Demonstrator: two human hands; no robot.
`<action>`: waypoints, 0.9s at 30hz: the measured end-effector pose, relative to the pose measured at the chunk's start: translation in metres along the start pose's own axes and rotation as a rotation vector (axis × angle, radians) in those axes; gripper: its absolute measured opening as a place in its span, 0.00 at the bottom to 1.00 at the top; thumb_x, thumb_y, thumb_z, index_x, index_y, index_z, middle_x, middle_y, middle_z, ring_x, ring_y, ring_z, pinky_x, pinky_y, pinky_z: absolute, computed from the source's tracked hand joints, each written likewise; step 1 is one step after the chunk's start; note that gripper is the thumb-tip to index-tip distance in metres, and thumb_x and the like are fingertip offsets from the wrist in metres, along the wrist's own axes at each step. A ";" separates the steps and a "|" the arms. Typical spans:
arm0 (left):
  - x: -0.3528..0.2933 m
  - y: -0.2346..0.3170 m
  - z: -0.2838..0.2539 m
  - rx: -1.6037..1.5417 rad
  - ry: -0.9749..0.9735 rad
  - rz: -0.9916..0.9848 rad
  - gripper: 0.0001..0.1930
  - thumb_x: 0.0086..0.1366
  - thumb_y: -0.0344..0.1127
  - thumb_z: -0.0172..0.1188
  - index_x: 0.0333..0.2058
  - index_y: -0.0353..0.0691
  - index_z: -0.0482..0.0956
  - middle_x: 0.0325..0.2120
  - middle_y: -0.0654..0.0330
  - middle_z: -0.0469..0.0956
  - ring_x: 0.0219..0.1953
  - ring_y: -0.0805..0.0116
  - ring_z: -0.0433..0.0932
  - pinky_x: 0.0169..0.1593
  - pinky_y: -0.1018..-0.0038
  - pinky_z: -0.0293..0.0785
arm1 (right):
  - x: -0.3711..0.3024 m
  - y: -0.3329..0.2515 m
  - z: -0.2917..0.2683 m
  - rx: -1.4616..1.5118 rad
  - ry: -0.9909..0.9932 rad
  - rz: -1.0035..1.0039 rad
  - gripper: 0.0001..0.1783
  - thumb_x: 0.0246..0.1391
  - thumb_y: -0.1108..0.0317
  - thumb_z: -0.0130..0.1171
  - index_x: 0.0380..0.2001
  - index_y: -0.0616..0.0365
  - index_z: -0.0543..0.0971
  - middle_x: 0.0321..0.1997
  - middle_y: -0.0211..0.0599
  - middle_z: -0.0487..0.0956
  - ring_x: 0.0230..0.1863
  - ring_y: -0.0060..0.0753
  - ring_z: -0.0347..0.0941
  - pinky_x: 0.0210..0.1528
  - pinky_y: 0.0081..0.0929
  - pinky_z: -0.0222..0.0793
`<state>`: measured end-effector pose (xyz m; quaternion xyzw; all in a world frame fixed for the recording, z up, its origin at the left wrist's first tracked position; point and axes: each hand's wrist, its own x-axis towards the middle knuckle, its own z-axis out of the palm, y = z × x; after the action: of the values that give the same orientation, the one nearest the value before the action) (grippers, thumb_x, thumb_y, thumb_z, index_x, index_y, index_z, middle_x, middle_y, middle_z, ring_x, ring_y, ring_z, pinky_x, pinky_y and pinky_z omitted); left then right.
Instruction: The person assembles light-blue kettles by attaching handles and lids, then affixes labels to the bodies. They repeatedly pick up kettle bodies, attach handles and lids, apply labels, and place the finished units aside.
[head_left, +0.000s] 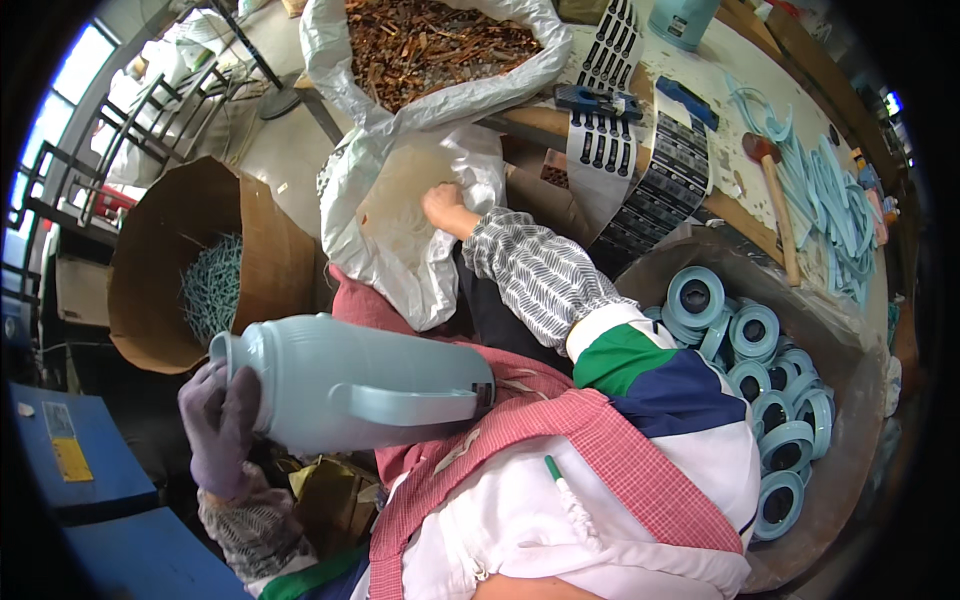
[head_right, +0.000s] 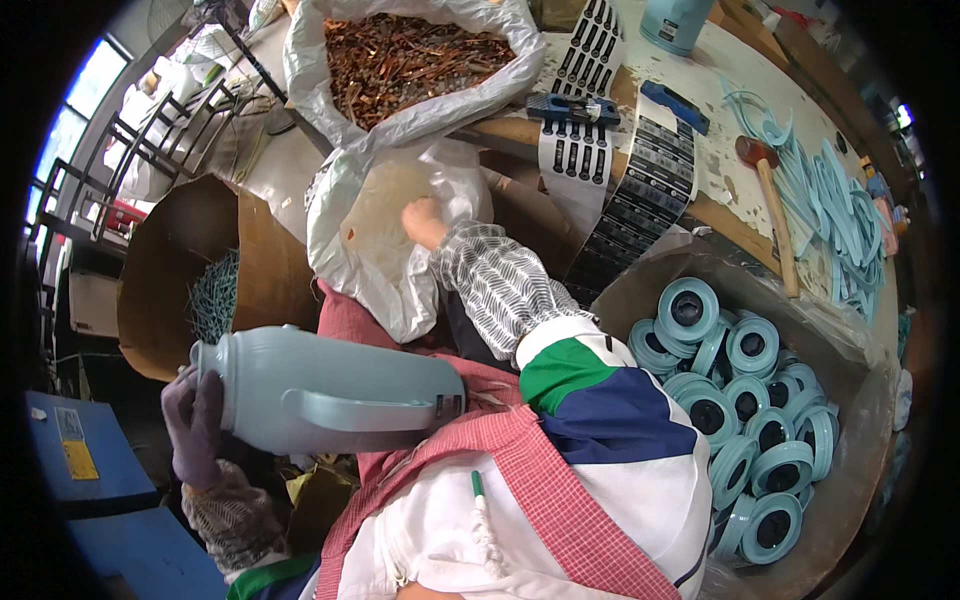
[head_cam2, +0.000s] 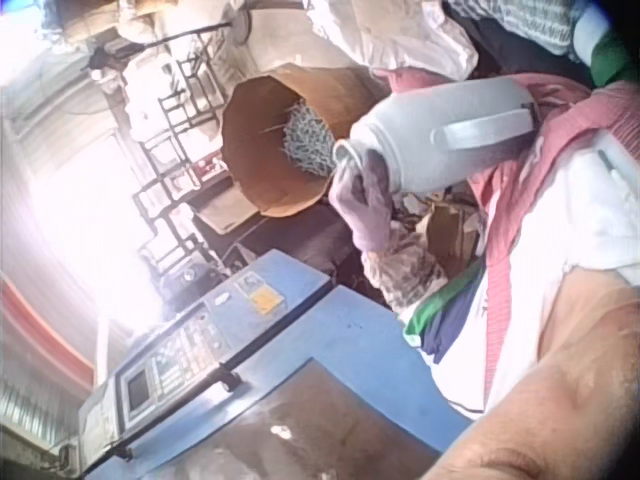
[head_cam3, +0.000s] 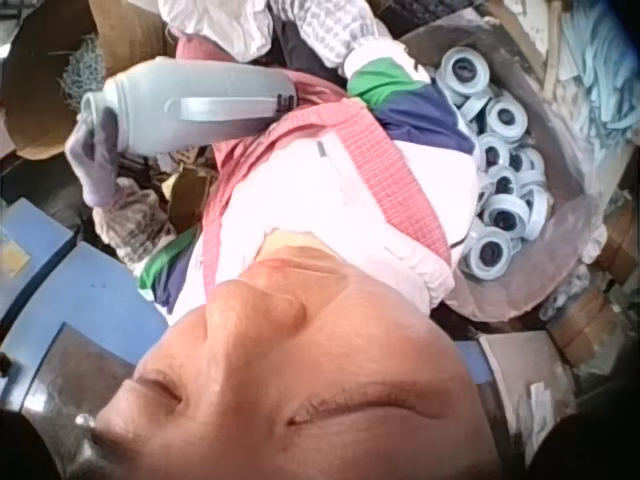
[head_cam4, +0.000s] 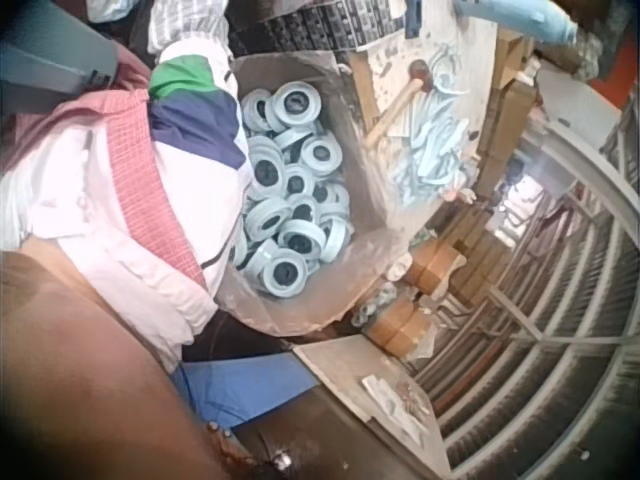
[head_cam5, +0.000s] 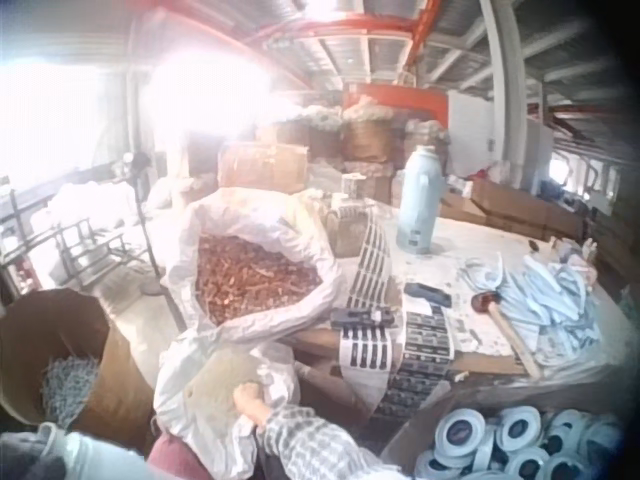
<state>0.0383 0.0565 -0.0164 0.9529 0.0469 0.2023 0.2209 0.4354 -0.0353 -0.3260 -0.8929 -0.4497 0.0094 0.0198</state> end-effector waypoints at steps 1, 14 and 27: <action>0.003 -0.004 -0.018 0.076 -0.103 -0.199 0.13 0.65 0.32 0.58 0.46 0.37 0.71 0.40 0.56 0.74 0.43 0.69 0.75 0.48 0.76 0.71 | 0.002 0.001 0.006 0.052 0.057 -0.003 0.09 0.45 0.70 0.55 0.28 0.56 0.84 0.32 0.41 0.83 0.37 0.44 0.80 0.35 0.41 0.75; 0.110 -0.058 -0.085 1.190 0.549 0.410 0.22 0.56 0.37 0.67 0.49 0.43 0.73 0.46 0.61 0.76 0.46 0.64 0.78 0.42 0.75 0.79 | -0.117 0.066 -0.107 1.401 0.056 0.074 0.12 0.59 0.65 0.55 0.27 0.62 0.78 0.29 0.32 0.79 0.33 0.20 0.72 0.40 0.22 0.69; 0.150 0.070 0.172 -0.090 0.556 0.317 0.46 0.40 0.46 0.75 0.59 0.44 0.63 0.55 0.51 0.66 0.58 0.52 0.64 0.58 0.55 0.62 | -0.174 0.029 -0.274 1.551 0.312 -0.485 0.13 0.64 0.68 0.48 0.45 0.65 0.74 0.44 0.41 0.78 0.41 0.26 0.76 0.42 0.21 0.72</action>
<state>0.2453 -0.0487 -0.0720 0.8460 -0.0527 0.4885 0.2071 0.3641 -0.2000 -0.0538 -0.4951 -0.4877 0.1882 0.6940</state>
